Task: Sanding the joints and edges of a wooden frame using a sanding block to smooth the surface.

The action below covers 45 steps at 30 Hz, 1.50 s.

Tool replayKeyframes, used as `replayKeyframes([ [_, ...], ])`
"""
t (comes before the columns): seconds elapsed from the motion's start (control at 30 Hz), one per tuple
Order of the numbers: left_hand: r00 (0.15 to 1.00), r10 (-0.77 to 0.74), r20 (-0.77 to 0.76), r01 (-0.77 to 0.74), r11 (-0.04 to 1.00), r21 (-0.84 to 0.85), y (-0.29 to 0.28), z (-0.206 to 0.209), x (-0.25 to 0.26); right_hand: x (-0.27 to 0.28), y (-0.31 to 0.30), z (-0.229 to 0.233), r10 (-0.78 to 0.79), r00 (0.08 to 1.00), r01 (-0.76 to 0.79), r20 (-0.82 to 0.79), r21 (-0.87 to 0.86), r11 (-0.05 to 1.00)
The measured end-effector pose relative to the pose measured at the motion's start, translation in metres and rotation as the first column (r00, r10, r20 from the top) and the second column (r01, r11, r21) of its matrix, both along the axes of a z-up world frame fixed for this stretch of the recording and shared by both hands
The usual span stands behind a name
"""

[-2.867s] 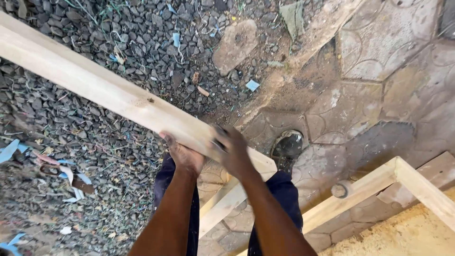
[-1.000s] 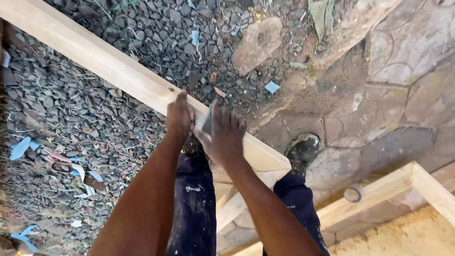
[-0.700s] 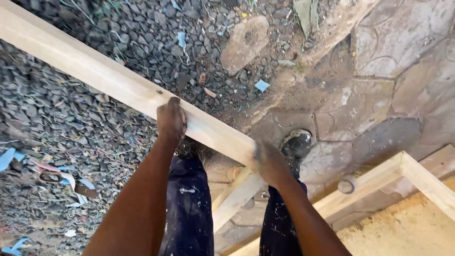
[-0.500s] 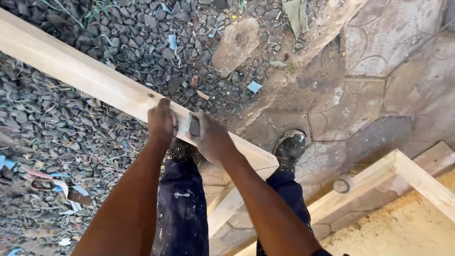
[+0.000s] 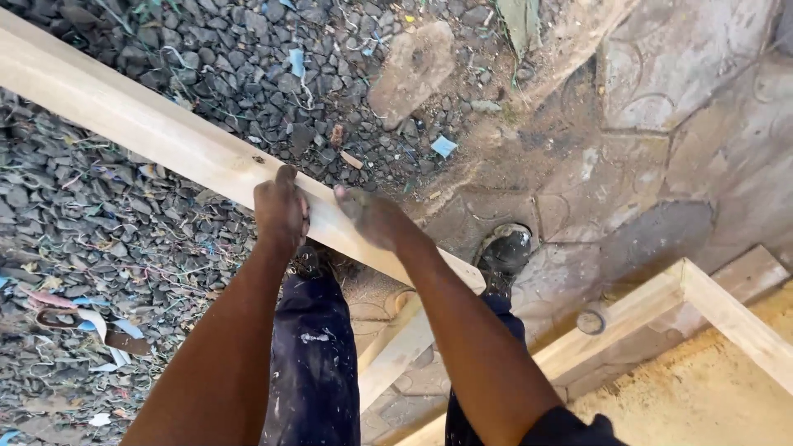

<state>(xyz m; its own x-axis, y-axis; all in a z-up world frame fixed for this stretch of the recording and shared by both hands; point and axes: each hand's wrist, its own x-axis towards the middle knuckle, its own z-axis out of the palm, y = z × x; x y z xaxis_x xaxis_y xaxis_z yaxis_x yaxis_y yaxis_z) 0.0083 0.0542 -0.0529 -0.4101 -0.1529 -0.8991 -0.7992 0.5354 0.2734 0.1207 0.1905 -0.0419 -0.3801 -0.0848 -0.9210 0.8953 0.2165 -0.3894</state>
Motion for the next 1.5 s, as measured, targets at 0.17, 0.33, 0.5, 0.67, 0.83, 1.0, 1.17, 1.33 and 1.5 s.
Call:
replayKeyframes([
  [0.17,0.997,-0.060,0.049,0.060,0.998,0.011,-0.004,0.000,-0.001,0.055,0.077,0.074,-0.186,0.938,0.229,0.294,-0.117,0.966],
  [0.33,0.992,-0.111,0.061,0.110,0.994,0.014,-0.001,0.013,0.001,0.028,0.056,0.079,-0.152,0.820,0.161,0.552,0.033,0.986],
  [0.5,0.993,-0.048,0.104,0.040,0.996,0.074,0.003,0.028,-0.009,-0.001,0.011,-0.002,-0.173,0.985,0.174,0.017,-0.109,0.979],
  [0.67,0.998,-0.003,0.059,-0.004,0.994,0.113,0.004,0.015,-0.009,0.108,0.050,0.070,-0.291,0.956,0.289,0.023,0.069,0.955],
  [0.83,0.996,0.082,0.045,-0.088,0.984,0.155,-0.002,0.005,-0.003,0.186,-0.040,-0.066,0.339,0.865,-0.075,-0.370,0.573,0.816],
  [1.0,0.989,-0.094,0.115,0.093,0.996,0.017,-0.004,0.009,-0.006,0.039,-0.064,0.017,0.172,0.758,0.202,-0.629,0.478,0.855],
  [1.17,0.995,-0.044,0.095,0.041,0.999,0.033,-0.003,0.005,-0.005,0.156,-0.002,0.054,0.037,0.927,0.163,-0.374,0.489,0.857],
  [1.33,0.996,0.062,0.056,-0.063,0.998,0.010,-0.007,-0.002,0.002,0.107,-0.059,-0.008,0.099,0.796,0.349,-0.597,0.586,0.732],
  [1.5,0.998,0.035,0.043,-0.037,0.998,0.046,-0.015,-0.022,0.010,0.107,-0.006,0.066,-0.098,0.892,0.262,-0.442,0.327,0.908],
])
